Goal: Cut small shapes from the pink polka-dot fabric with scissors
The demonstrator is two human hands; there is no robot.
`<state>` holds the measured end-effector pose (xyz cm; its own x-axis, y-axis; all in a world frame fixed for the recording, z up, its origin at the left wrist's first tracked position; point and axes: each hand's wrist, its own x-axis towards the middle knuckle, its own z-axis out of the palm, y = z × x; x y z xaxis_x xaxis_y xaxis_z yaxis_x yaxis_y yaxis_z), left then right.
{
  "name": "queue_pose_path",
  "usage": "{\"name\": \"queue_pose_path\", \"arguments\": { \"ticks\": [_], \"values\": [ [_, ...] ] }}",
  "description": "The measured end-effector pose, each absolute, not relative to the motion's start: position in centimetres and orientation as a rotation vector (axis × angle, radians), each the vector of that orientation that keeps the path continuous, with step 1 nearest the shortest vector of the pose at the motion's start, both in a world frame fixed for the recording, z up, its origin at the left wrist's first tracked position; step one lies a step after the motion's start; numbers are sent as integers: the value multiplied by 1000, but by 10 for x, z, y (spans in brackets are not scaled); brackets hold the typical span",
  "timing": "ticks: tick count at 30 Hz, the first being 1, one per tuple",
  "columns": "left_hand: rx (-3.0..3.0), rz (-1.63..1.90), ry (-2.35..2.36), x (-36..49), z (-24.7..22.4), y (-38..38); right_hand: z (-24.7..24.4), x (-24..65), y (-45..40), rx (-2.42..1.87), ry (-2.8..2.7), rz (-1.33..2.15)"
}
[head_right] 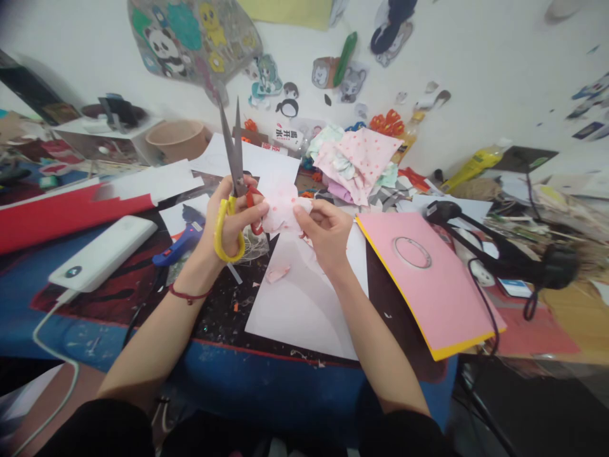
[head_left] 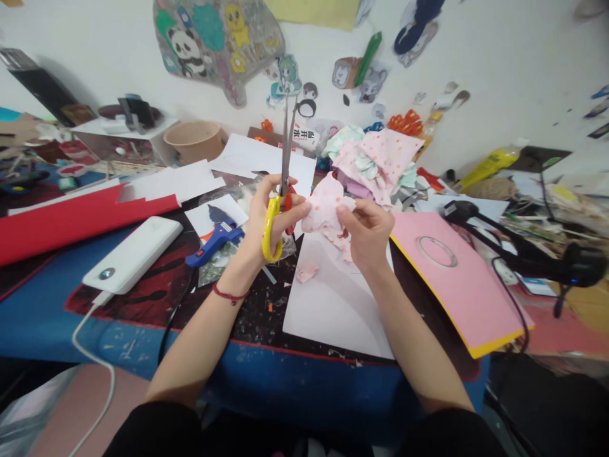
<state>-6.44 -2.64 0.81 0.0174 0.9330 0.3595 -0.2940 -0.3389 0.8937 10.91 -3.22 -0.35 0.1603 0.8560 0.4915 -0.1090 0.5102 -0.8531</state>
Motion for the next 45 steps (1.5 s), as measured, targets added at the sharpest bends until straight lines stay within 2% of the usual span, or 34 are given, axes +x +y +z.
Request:
{"name": "queue_pose_path", "arguments": {
  "ticks": [12,19,22,27,45],
  "values": [
    [1345,1561,741,-47,8,-40,-13,97,-38,-829,-1167,854],
    [2016,1409,827,-75,15,-46,-1,109,-38,-800,-1046,741],
    [2174,1336,1000,-84,19,-49,4,114,-40,-784,-1049,717],
    [2214,1210,1169,-82,25,-56,12,114,-48,-801,-1156,676],
    [2166,1251,1108,-78,27,-60,7,112,-50,-793,-1252,522]
  ]
}}
